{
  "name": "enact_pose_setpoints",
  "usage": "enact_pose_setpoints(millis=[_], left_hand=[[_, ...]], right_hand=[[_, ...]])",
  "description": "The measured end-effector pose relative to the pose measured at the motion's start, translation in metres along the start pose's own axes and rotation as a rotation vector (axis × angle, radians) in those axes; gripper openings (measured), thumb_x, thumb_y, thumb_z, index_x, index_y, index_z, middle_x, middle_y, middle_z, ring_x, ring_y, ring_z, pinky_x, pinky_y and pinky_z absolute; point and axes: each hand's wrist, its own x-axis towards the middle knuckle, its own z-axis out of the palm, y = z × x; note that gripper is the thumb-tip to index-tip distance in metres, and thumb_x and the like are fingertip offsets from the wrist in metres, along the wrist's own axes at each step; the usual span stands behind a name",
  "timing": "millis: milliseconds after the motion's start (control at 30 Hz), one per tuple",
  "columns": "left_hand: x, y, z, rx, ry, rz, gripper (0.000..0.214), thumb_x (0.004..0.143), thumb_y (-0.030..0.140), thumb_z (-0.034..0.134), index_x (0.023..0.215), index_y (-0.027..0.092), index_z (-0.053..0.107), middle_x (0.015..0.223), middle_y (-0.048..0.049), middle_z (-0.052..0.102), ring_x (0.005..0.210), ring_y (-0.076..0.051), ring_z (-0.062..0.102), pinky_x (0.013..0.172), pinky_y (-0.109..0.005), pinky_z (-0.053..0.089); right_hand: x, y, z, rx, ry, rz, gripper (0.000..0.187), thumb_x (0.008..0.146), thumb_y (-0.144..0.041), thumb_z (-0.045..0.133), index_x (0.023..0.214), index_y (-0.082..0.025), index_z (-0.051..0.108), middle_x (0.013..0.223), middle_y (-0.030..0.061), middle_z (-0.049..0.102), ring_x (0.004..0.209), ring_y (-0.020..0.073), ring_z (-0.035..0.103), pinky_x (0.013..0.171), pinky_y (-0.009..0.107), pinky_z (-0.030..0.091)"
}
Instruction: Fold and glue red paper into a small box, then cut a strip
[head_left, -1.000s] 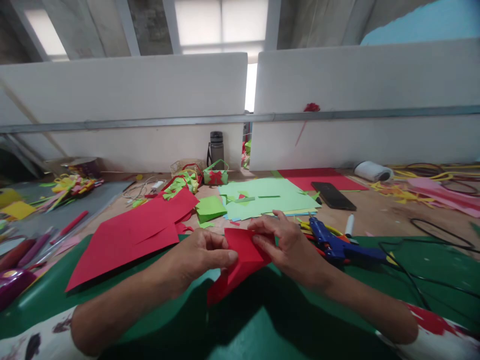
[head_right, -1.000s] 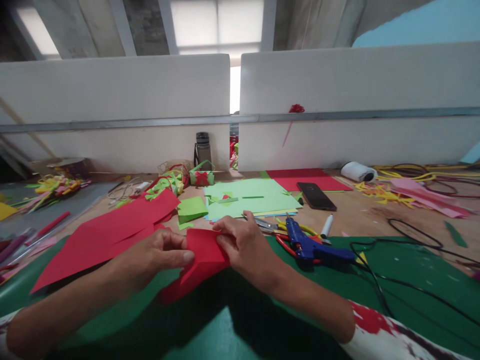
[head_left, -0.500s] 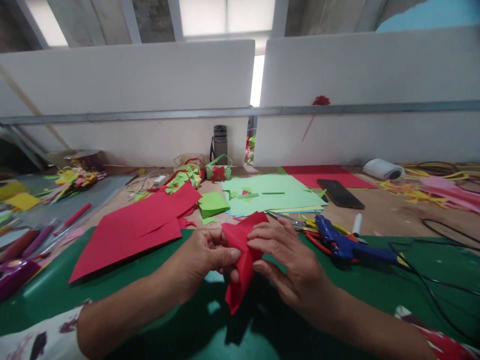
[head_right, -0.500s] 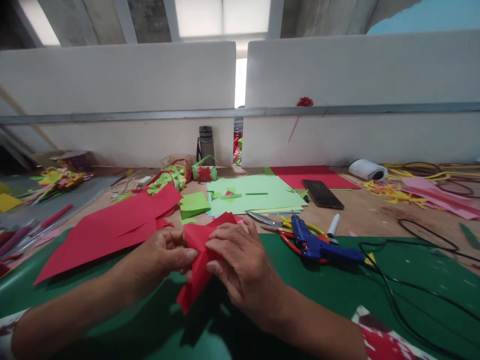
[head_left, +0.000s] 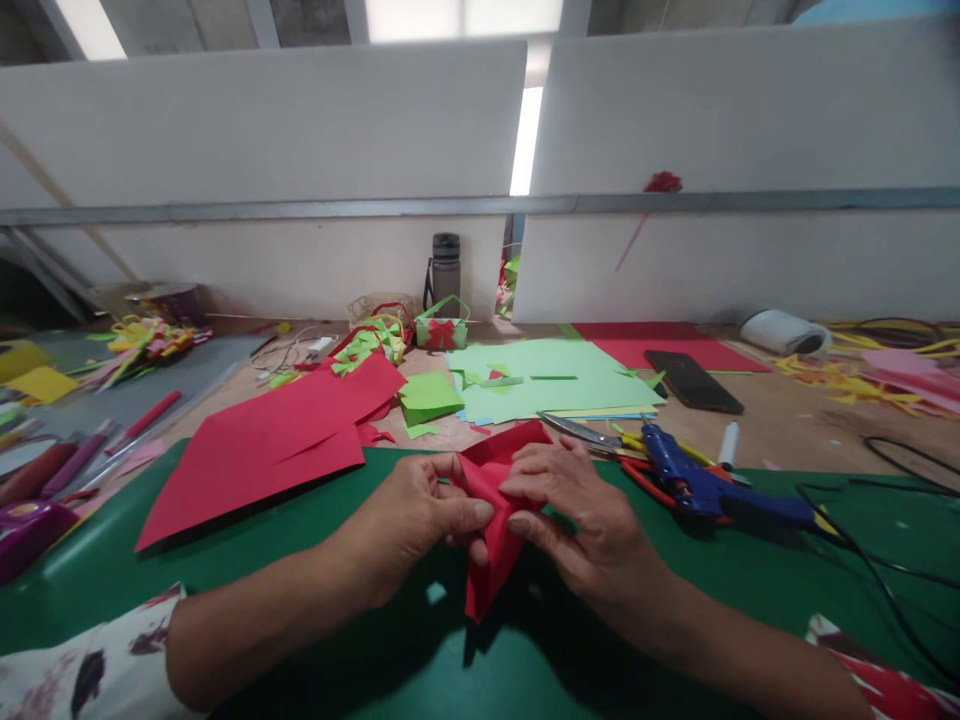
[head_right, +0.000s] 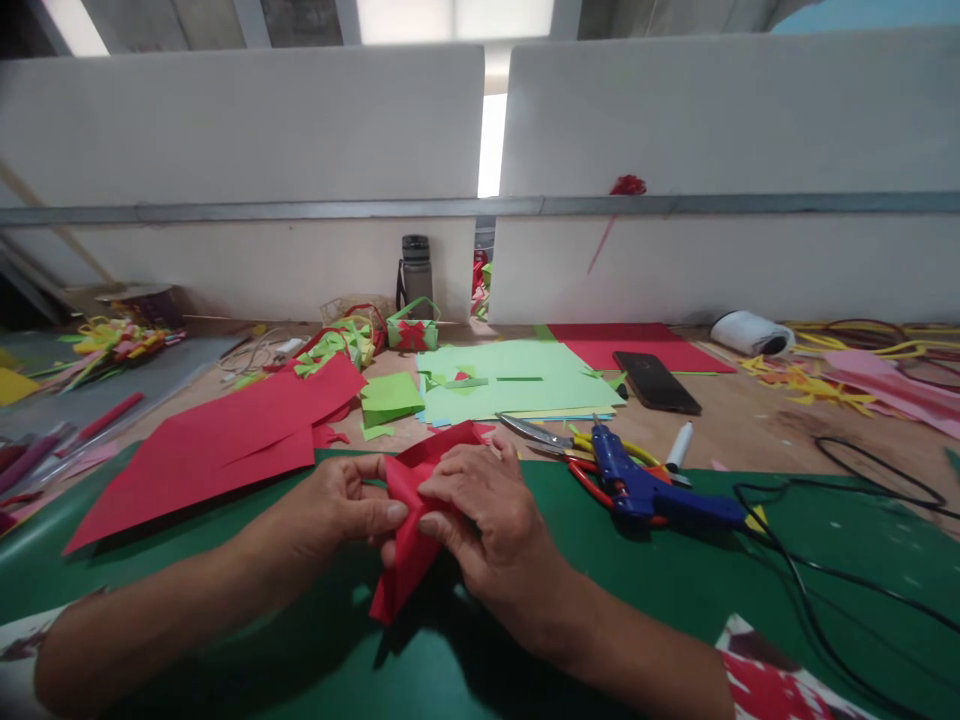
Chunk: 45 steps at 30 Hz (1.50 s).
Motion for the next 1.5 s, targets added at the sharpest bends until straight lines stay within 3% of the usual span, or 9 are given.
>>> enact_pose_setpoints(millis=[167,267,367,500,667,867,1133,1500], left_hand=[[-0.004,0.010,0.002,0.046,0.028,0.016,0.018,0.065,0.027,0.072,0.069,0.010,0.065,0.058,-0.0019,0.062,0.052,-0.010,0.053,0.056,-0.021,0.040],[-0.006,0.016,-0.001,0.081,0.030,0.074,0.019,0.066,0.028,0.073,0.073,0.011,0.068,0.065,-0.0023,0.064,0.057,-0.012,0.054,0.056,-0.022,0.042],[-0.008,0.024,-0.004,0.086,-0.017,0.153,0.019,0.069,0.027,0.072,0.080,0.012,0.069,0.073,-0.0043,0.067,0.067,-0.015,0.059,0.063,-0.024,0.046],[-0.010,0.031,-0.004,0.048,-0.131,0.242,0.020,0.071,0.024,0.072,0.086,0.012,0.070,0.082,-0.0056,0.068,0.074,-0.016,0.061,0.070,-0.027,0.049],[-0.003,0.027,0.002,-0.080,-0.122,0.233,0.014,0.067,0.018,0.074,0.078,0.012,0.070,0.070,-0.0012,0.065,0.060,-0.011,0.058,0.057,-0.021,0.049],[0.001,0.018,0.007,-0.120,-0.096,0.205,0.014,0.065,0.014,0.073,0.078,0.011,0.072,0.070,-0.0028,0.067,0.061,-0.011,0.059,0.060,-0.020,0.049],[-0.001,0.018,0.008,-0.109,-0.116,0.196,0.009,0.068,0.018,0.075,0.073,0.012,0.072,0.067,-0.0016,0.067,0.060,-0.010,0.058,0.059,-0.019,0.047],[-0.011,0.027,0.017,0.042,0.065,0.269,0.009,0.065,0.019,0.074,0.068,0.012,0.071,0.066,-0.0035,0.067,0.061,-0.013,0.057,0.060,-0.022,0.046]], right_hand=[[0.003,-0.001,-0.005,-0.041,0.018,-0.034,0.017,0.088,-0.022,0.057,0.105,-0.021,0.057,0.106,0.0071,0.062,0.104,0.0234,0.055,0.100,0.050,0.032],[0.008,-0.001,-0.017,-0.083,0.060,-0.024,0.024,0.089,-0.026,0.055,0.112,-0.019,0.054,0.118,0.0116,0.056,0.114,0.0235,0.050,0.098,0.043,0.039],[0.012,0.000,-0.026,-0.089,0.035,-0.026,0.029,0.090,-0.029,0.055,0.117,-0.018,0.052,0.121,0.0115,0.056,0.117,0.0207,0.050,0.099,0.037,0.041],[0.012,0.002,-0.023,-0.061,-0.036,-0.055,0.039,0.088,-0.032,0.059,0.123,-0.019,0.047,0.125,0.0115,0.056,0.120,0.0209,0.049,0.102,0.037,0.041],[0.008,0.001,-0.014,0.009,-0.016,-0.102,0.037,0.089,-0.033,0.056,0.124,-0.020,0.048,0.122,0.0124,0.059,0.117,0.0225,0.054,0.097,0.039,0.046],[0.007,-0.005,-0.017,0.032,0.032,-0.053,0.032,0.090,-0.031,0.055,0.121,-0.022,0.054,0.118,0.0104,0.063,0.115,0.0228,0.056,0.097,0.041,0.047],[0.013,-0.009,-0.021,0.060,0.113,-0.111,0.020,0.088,-0.026,0.059,0.106,-0.020,0.062,0.105,0.0077,0.066,0.103,0.0193,0.061,0.092,0.034,0.049],[0.024,-0.013,-0.024,0.074,0.160,-0.208,0.012,0.089,-0.026,0.058,0.093,-0.018,0.066,0.090,0.0075,0.068,0.090,0.0195,0.064,0.086,0.038,0.051]])
